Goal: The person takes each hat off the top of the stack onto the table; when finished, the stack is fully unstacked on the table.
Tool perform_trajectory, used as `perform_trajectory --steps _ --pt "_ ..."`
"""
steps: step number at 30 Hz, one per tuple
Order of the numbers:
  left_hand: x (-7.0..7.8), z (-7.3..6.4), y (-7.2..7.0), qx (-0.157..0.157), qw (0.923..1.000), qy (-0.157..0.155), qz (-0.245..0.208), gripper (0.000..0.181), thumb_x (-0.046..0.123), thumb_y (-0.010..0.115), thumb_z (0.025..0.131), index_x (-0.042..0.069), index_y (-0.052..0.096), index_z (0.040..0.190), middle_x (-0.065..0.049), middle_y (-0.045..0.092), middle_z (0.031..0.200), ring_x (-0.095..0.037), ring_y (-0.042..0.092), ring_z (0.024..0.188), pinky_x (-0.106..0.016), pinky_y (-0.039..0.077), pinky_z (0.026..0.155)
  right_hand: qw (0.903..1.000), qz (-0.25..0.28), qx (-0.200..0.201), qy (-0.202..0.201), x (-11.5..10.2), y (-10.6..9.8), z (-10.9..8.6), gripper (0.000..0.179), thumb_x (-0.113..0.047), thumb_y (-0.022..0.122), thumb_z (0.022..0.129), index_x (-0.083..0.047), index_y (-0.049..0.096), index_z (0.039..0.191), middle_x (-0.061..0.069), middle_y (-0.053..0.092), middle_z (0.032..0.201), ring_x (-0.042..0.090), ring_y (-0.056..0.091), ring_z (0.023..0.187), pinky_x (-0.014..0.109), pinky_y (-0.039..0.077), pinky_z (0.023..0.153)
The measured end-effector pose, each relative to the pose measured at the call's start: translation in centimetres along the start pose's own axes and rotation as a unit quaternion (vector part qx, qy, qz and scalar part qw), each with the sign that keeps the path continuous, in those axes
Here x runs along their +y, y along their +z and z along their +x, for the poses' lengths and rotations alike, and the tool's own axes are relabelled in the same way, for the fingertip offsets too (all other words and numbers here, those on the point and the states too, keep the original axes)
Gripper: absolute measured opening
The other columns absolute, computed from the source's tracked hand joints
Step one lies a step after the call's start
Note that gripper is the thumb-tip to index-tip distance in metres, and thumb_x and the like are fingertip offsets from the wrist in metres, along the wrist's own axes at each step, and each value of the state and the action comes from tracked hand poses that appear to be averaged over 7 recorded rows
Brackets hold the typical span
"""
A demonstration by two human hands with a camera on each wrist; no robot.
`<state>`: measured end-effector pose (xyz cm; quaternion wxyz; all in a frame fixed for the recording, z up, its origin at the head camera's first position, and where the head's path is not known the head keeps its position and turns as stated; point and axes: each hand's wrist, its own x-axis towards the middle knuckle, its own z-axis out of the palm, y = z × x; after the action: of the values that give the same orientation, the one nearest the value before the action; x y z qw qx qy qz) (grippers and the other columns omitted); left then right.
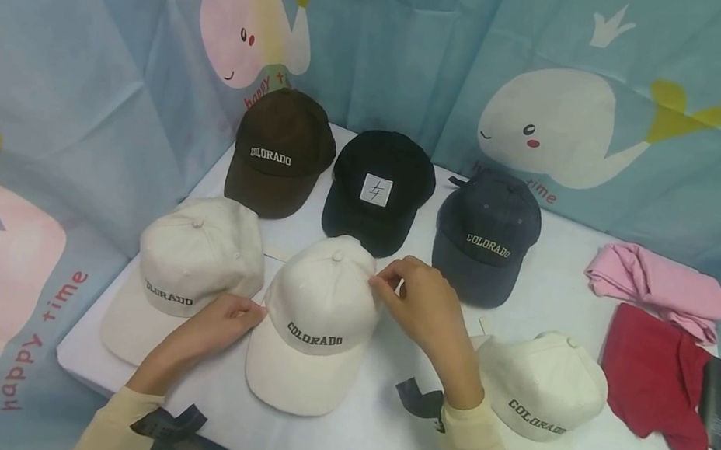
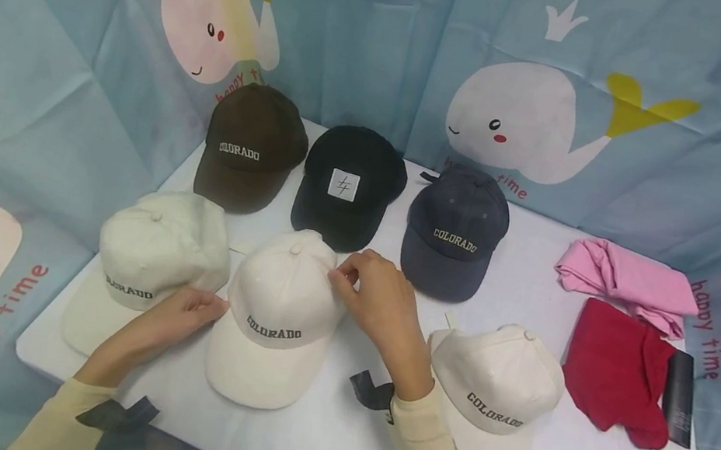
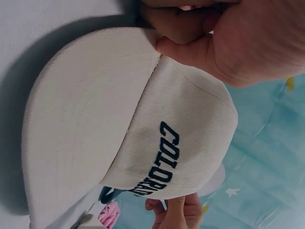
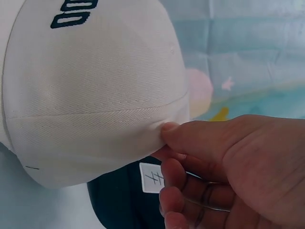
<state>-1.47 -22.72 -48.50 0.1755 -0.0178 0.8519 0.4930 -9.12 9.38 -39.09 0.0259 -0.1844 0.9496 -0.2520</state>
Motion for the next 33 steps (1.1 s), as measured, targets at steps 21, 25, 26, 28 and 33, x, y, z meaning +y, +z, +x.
perform_trajectory --steps 21,25,26,28,33 --pt "1.7 -2.4 0.6 0.081 0.9832 -0.035 0.159 0.034 0.035 0.061 0.105 0.004 0.075 0.100 0.000 0.067 0.079 -0.018 0.061 0.075 -0.039 0.050 0.066 0.9997 -0.007 -0.016 -0.017 -1.0 0.4 -0.9 0.014 -0.036 0.079 0.097 -0.024 0.077 0.091 -0.010 0.061 0.080 0.013 0.056 0.071 0.032 0.048 0.062" --pt "1.7 -2.5 0.8 0.091 0.9798 -0.032 0.175 0.033 0.034 0.061 0.105 0.005 0.075 0.100 0.000 0.063 0.074 -0.018 0.059 0.071 -0.037 0.047 0.062 0.9997 -0.010 -0.016 -0.012 -1.2 0.4 -1.0 0.013 -0.035 0.079 0.097 -0.023 0.077 0.092 -0.010 0.061 0.080 0.013 0.055 0.071 0.032 0.048 0.062" --pt "1.8 -2.5 0.8 0.094 0.9784 -0.033 0.181 0.033 0.035 0.061 0.105 0.006 0.075 0.100 0.001 0.063 0.074 -0.018 0.059 0.070 -0.036 0.047 0.062 0.9998 -0.010 -0.016 -0.012 -1.2 0.4 -1.0 0.013 -0.035 0.079 0.097 -0.023 0.077 0.092 -0.009 0.062 0.081 0.013 0.056 0.071 0.031 0.048 0.062" --pt "1.9 -2.6 0.8 0.100 0.9752 -0.032 0.195 0.033 0.037 0.061 0.104 0.007 0.075 0.101 0.001 0.062 0.074 -0.018 0.058 0.070 -0.036 0.046 0.061 0.9997 -0.011 -0.016 -0.012 -1.2 0.4 -1.0 0.013 -0.034 0.080 0.097 -0.022 0.078 0.094 -0.009 0.062 0.082 0.013 0.056 0.071 0.031 0.048 0.062" --pt "2.1 -2.7 1.0 0.119 0.9687 -0.014 0.217 0.029 0.038 0.061 0.104 0.012 0.075 0.102 0.002 0.053 0.067 -0.018 0.052 0.064 -0.036 0.039 0.053 0.9999 -0.009 -0.007 -0.013 -1.2 0.4 -1.0 0.012 -0.033 0.079 0.097 -0.022 0.078 0.096 -0.010 0.063 0.086 0.012 0.056 0.072 0.031 0.048 0.062"
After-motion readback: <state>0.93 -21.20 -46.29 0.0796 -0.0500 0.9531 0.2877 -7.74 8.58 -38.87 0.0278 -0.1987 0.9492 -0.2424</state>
